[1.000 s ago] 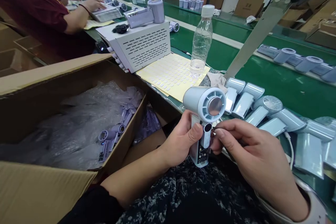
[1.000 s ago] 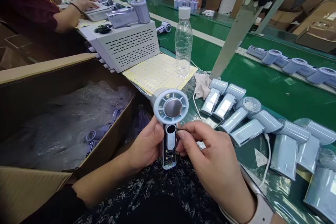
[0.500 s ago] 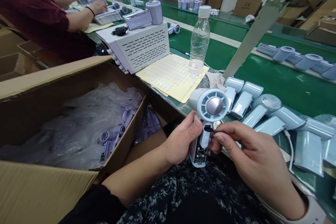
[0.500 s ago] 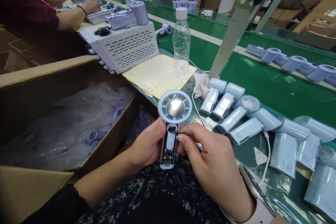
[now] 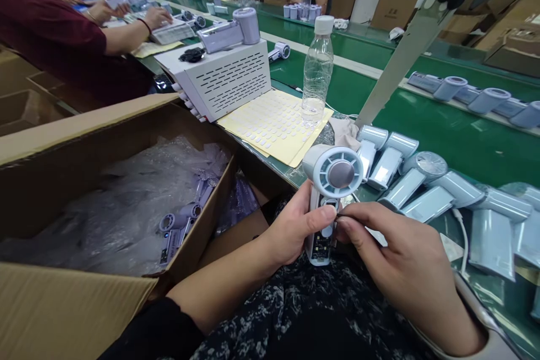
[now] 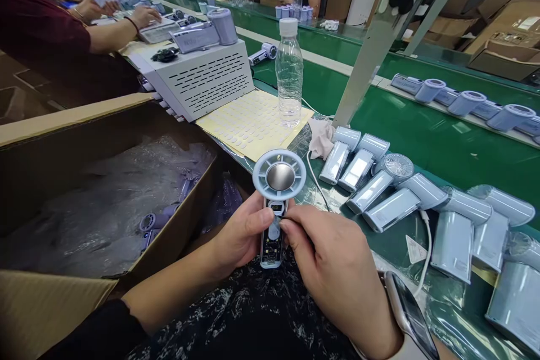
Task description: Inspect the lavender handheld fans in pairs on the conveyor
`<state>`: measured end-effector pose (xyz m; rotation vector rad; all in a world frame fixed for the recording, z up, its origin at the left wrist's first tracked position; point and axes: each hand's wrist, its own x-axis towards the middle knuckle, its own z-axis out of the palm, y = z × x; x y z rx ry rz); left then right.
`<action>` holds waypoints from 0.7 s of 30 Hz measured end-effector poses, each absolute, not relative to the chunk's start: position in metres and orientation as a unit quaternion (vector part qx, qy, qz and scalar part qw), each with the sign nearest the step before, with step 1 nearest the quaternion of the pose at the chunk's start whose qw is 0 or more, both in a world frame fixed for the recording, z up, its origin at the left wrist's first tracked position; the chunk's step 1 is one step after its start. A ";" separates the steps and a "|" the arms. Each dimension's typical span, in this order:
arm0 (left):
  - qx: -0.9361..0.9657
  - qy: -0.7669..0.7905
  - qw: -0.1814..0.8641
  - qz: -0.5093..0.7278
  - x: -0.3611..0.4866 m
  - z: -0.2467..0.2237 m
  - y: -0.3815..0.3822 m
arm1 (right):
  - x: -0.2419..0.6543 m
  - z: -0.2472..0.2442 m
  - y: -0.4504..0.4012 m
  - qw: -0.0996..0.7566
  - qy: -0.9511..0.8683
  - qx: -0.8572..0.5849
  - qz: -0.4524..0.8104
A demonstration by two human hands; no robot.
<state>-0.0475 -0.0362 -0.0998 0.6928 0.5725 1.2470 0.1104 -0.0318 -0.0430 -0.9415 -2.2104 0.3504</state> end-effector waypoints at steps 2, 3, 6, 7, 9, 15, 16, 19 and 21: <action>0.306 0.266 0.715 0.569 -0.047 -0.101 -0.035 | 0.112 -0.043 -0.034 0.348 -0.861 -0.353 0.115; 0.302 0.264 0.719 0.567 -0.048 -0.102 -0.035 | 0.114 -0.043 -0.032 0.343 -0.865 -0.351 0.108; 0.295 0.245 0.741 0.552 -0.051 -0.104 -0.034 | 0.118 -0.042 -0.010 0.307 -0.862 -0.385 0.121; 0.293 0.238 0.745 0.551 -0.052 -0.105 -0.034 | 0.118 -0.042 0.004 0.289 -0.853 -0.413 0.138; 0.289 0.230 0.741 0.561 -0.057 -0.105 -0.035 | 0.114 -0.044 0.037 0.243 -0.831 -0.470 0.174; 0.282 0.242 0.696 0.615 -0.071 -0.106 -0.041 | 0.088 -0.035 0.057 0.268 -0.840 -0.467 0.060; 0.286 0.249 0.682 0.625 -0.072 -0.106 -0.042 | 0.085 -0.032 0.042 0.303 -0.847 -0.432 0.062; 0.297 0.272 0.636 0.659 -0.072 -0.110 -0.041 | 0.082 -0.031 -0.005 0.331 -0.871 -0.329 0.152; 0.310 0.276 0.625 0.661 -0.068 -0.112 -0.041 | 0.079 -0.036 -0.024 0.341 -0.873 -0.308 0.166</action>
